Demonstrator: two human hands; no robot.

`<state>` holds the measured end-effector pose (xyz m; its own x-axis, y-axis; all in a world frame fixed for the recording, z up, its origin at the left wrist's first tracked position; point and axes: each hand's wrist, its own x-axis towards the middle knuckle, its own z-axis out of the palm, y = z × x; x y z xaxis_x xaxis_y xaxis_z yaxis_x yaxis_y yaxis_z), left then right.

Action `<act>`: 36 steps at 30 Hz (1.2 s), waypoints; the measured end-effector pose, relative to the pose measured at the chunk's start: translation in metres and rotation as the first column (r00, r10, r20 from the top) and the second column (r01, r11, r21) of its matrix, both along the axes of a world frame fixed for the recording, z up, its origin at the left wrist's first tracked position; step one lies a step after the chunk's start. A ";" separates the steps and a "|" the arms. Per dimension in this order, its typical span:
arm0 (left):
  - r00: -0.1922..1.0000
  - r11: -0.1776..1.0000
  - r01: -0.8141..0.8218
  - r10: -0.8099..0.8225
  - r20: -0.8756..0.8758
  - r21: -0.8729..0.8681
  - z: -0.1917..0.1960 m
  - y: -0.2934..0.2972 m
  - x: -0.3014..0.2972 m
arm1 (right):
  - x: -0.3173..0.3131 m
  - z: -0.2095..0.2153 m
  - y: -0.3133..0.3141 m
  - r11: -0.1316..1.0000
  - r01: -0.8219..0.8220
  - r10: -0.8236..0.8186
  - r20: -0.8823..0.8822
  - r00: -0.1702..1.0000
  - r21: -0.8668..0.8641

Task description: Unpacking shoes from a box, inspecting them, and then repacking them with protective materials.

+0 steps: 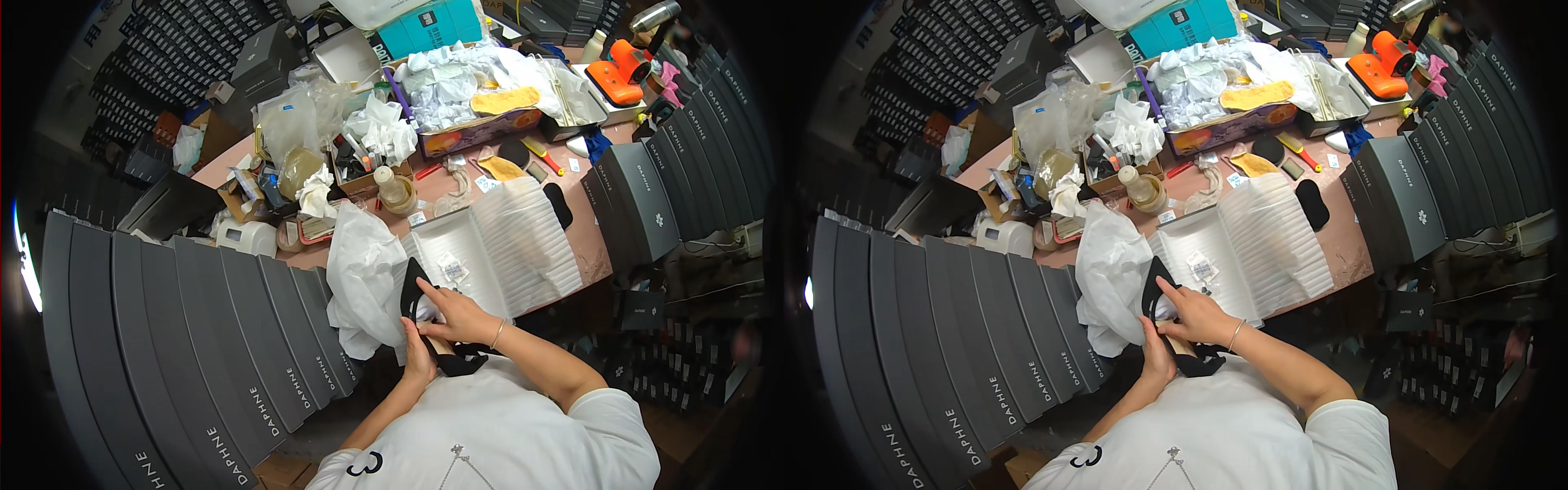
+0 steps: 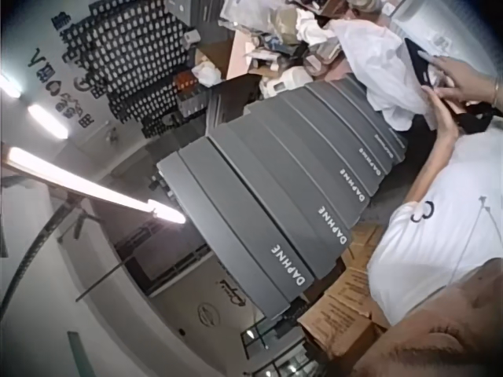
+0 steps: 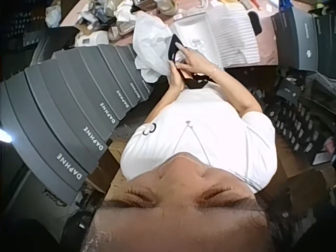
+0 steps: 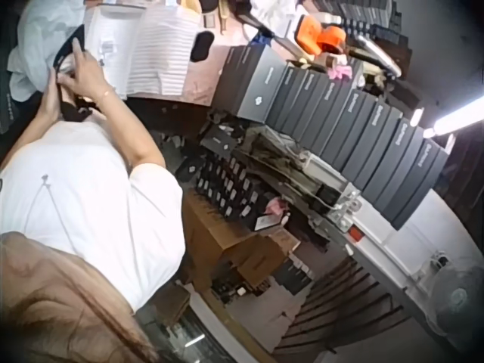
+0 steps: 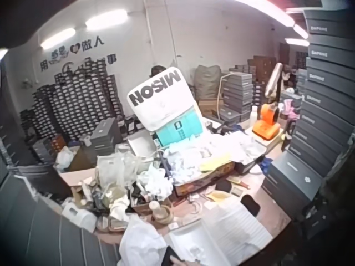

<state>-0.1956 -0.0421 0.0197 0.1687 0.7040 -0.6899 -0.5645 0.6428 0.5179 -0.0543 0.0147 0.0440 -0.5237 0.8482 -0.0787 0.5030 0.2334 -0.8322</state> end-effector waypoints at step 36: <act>0.995 0.997 -0.078 0.078 0.063 0.008 -0.016 0.035 -0.037 | 0.013 0.004 0.027 0.926 0.234 -0.260 0.054 0.964 0.296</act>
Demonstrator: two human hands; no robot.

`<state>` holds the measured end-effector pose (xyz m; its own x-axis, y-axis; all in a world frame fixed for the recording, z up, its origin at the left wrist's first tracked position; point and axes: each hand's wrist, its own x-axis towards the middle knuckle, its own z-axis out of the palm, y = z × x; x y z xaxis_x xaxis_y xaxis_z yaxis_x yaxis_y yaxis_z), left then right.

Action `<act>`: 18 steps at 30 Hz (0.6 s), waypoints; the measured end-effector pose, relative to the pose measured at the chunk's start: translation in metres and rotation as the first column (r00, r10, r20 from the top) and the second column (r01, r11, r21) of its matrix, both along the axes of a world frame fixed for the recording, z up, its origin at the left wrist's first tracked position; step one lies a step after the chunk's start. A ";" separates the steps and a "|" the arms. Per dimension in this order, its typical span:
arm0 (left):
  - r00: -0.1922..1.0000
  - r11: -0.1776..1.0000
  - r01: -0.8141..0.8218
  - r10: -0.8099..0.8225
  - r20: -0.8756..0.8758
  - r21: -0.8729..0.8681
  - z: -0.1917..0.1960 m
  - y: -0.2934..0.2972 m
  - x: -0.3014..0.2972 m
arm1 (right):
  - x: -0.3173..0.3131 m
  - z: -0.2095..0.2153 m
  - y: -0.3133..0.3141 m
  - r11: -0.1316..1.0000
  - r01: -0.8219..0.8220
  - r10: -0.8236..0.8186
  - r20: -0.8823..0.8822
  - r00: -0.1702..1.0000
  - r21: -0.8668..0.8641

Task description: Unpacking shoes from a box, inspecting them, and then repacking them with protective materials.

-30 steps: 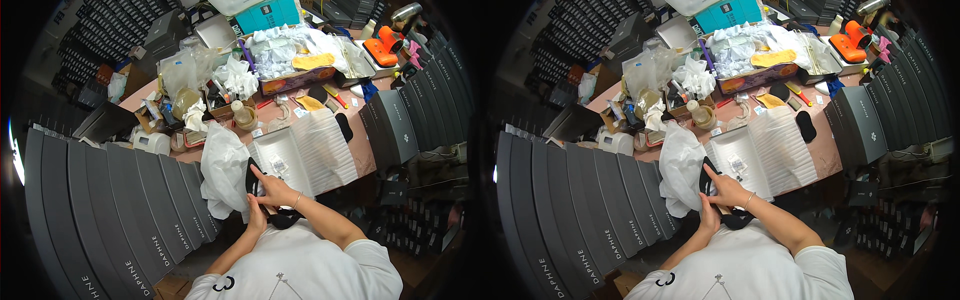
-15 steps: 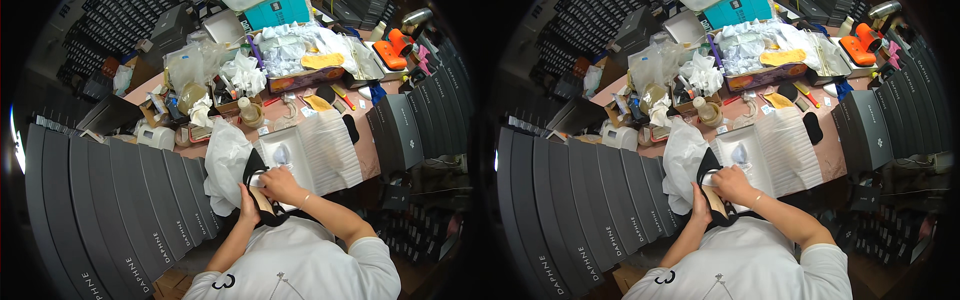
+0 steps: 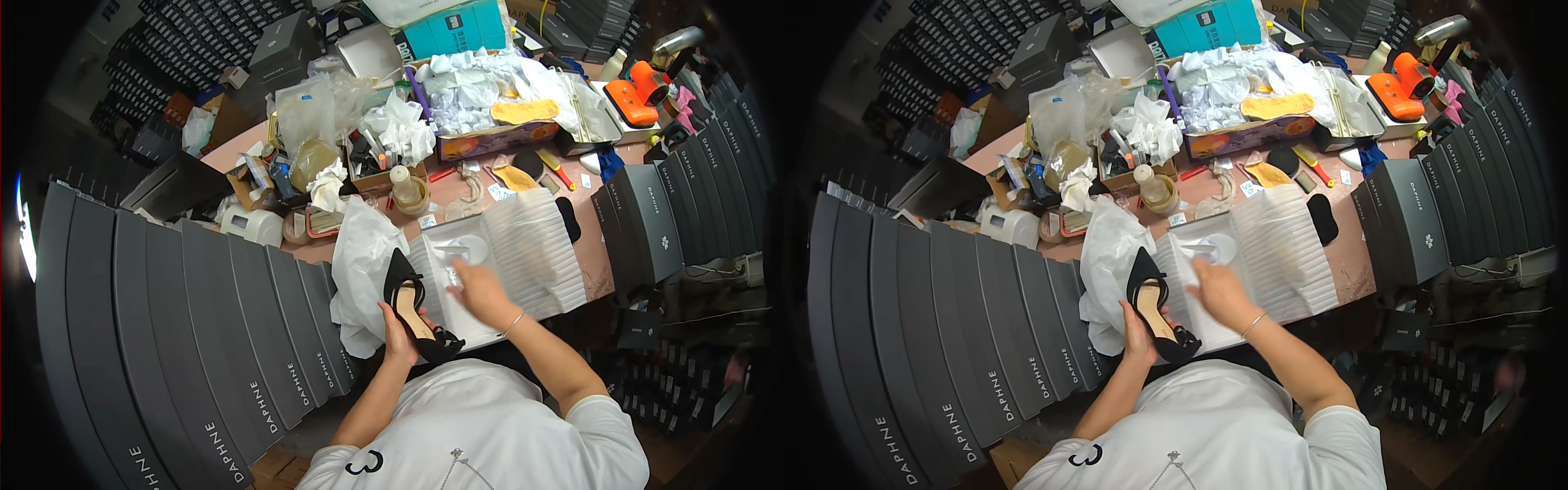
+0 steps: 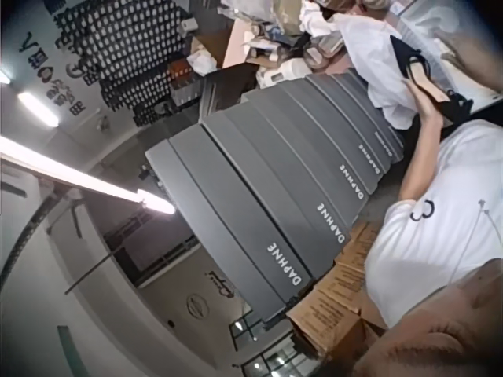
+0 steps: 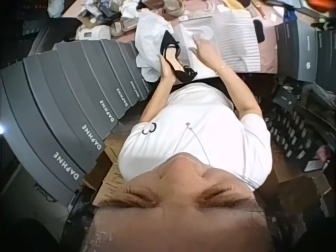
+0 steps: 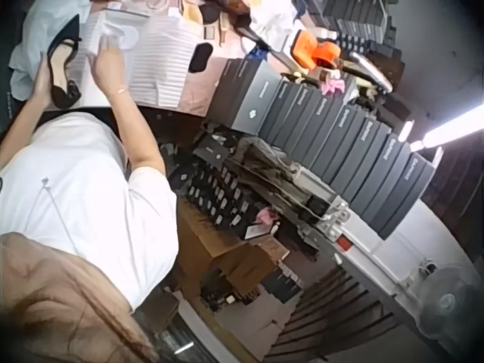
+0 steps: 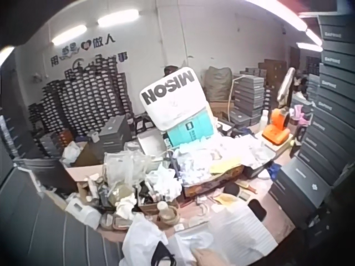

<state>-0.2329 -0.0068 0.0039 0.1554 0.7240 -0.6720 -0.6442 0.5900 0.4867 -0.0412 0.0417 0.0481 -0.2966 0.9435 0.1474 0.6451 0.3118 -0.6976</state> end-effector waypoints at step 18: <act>0.973 0.972 0.233 -0.233 0.005 -0.019 -0.021 0.053 -0.010 | -0.077 -0.029 -0.017 0.904 -0.183 0.192 -0.015 0.981 -0.387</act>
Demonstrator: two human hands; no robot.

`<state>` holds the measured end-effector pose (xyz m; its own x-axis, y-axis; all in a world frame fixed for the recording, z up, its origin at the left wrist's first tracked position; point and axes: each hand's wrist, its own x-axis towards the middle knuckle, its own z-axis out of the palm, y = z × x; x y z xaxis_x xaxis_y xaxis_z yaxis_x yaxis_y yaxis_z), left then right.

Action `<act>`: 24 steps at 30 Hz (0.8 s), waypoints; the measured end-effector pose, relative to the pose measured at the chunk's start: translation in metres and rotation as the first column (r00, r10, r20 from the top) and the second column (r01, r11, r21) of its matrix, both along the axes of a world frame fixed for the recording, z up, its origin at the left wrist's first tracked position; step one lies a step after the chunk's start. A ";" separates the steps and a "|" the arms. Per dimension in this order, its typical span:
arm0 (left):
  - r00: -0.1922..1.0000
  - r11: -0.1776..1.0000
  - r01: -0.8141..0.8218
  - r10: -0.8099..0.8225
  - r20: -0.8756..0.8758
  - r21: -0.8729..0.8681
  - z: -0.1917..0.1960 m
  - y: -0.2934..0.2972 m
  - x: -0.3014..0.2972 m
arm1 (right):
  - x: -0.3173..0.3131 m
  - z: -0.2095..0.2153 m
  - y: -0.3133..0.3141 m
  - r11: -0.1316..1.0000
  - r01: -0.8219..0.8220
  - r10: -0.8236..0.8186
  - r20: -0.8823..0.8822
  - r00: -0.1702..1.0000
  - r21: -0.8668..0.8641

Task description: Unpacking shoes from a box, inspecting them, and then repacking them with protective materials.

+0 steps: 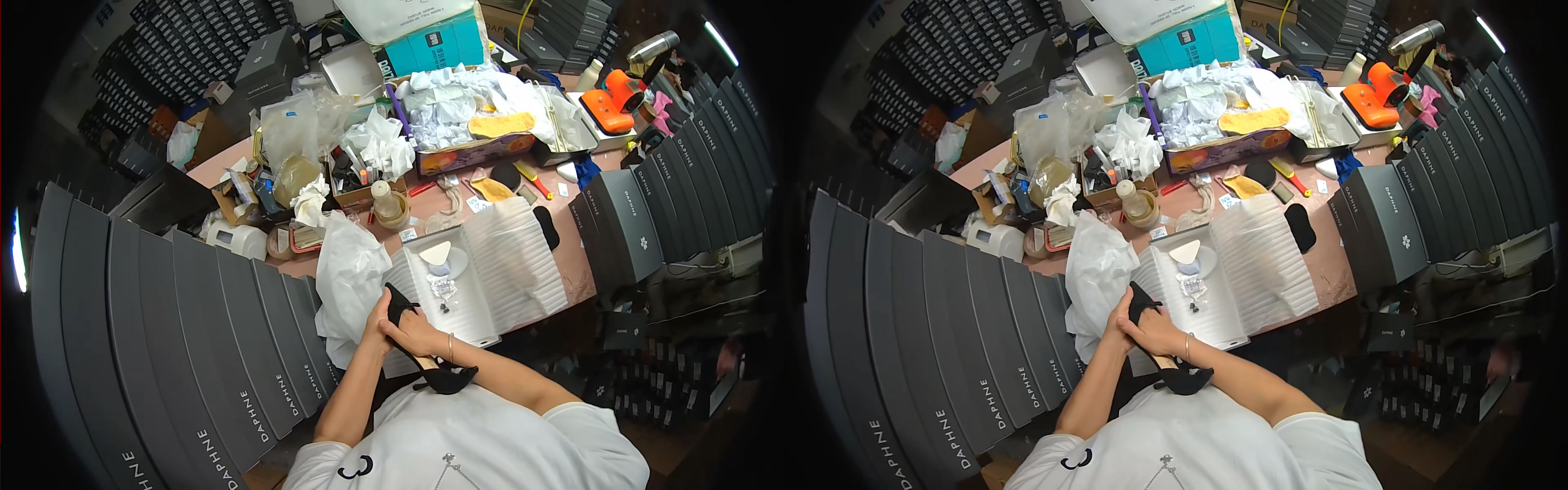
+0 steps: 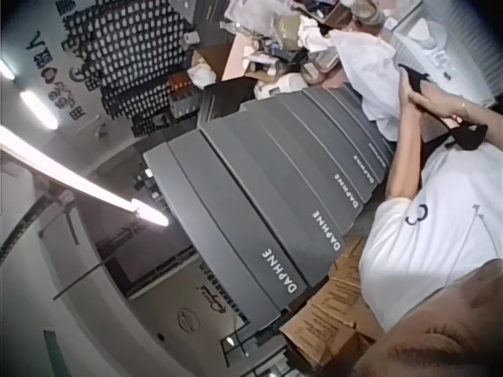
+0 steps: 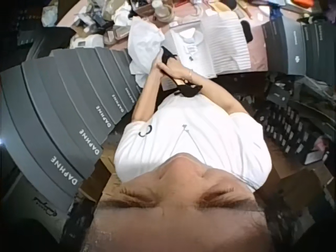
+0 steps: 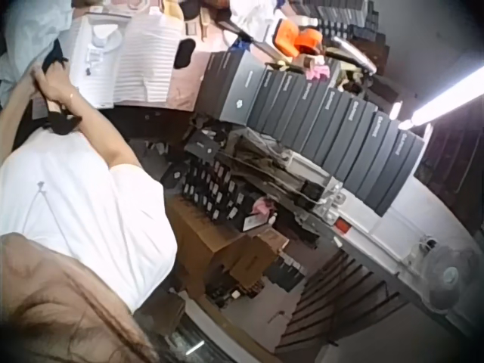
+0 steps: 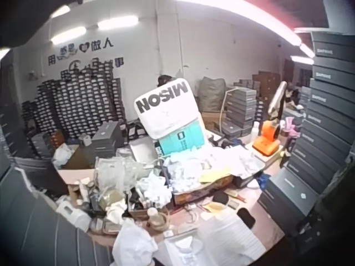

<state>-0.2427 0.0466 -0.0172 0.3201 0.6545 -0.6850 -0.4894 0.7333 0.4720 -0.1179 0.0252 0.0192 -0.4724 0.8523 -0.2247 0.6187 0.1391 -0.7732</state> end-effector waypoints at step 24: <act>0.999 0.973 0.020 -0.012 -0.034 0.230 0.023 0.002 -0.003 | 0.056 0.027 -0.040 0.939 -0.165 -0.039 -0.568 0.822 -0.303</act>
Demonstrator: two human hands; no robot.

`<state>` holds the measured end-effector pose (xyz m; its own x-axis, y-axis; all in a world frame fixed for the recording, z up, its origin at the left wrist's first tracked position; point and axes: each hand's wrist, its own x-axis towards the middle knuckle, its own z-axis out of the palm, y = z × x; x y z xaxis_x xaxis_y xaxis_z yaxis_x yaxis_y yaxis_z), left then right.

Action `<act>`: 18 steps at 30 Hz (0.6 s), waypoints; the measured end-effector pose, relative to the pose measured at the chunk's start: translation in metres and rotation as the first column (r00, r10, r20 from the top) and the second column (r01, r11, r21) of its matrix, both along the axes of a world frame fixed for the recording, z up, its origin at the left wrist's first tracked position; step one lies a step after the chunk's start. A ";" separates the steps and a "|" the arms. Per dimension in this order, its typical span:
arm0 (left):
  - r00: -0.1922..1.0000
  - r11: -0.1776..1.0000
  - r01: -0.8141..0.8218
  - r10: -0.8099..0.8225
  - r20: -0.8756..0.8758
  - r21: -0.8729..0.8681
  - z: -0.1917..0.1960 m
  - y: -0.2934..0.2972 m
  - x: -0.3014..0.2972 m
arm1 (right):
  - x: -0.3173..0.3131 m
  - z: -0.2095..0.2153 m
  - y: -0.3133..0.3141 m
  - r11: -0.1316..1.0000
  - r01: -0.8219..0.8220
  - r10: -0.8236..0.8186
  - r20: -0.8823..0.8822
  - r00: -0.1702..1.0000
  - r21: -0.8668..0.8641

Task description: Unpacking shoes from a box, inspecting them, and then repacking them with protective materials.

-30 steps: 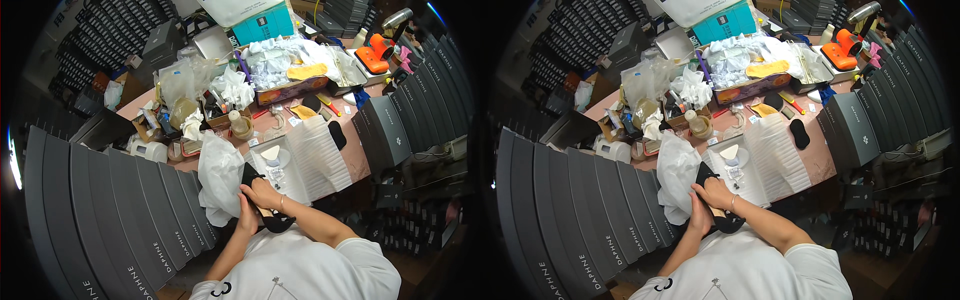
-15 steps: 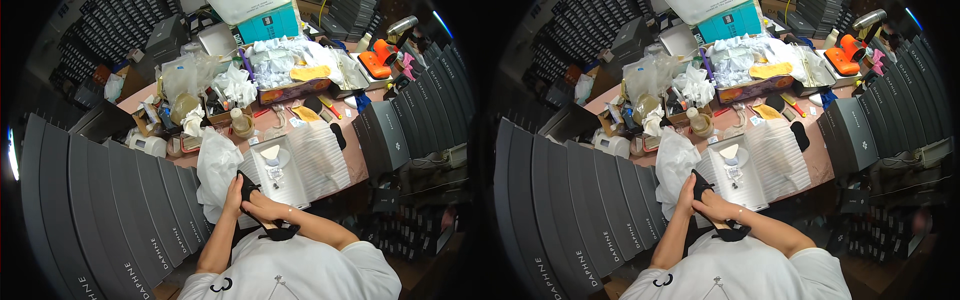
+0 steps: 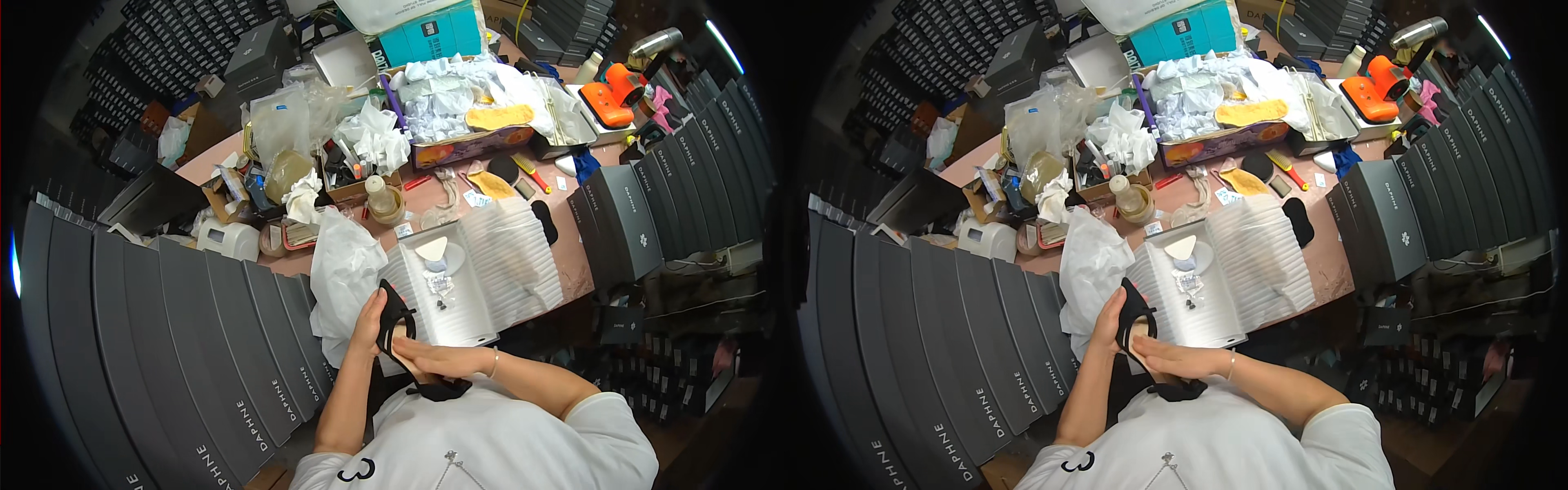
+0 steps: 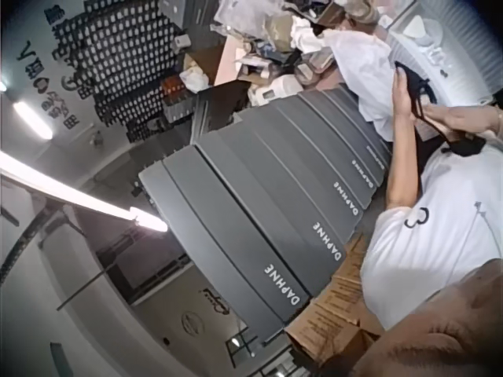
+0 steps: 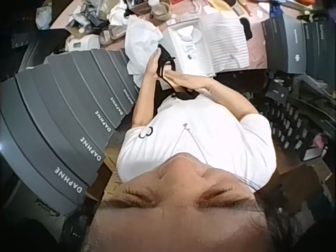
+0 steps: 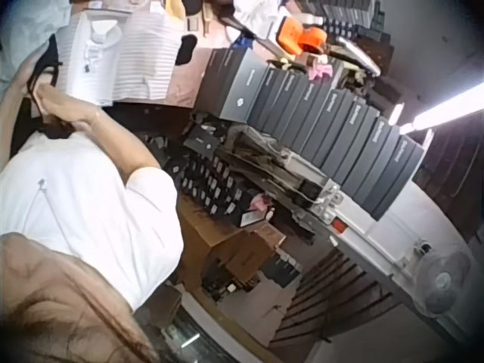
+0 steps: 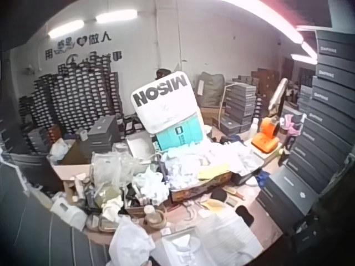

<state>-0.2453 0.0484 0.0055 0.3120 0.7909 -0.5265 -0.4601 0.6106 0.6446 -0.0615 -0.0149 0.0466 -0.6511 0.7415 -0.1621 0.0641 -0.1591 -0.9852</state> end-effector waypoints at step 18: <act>0.873 0.912 -0.235 0.350 0.339 -0.335 -0.006 -0.041 0.025 | 0.043 -0.129 0.130 0.678 0.735 -0.662 0.438 0.608 0.005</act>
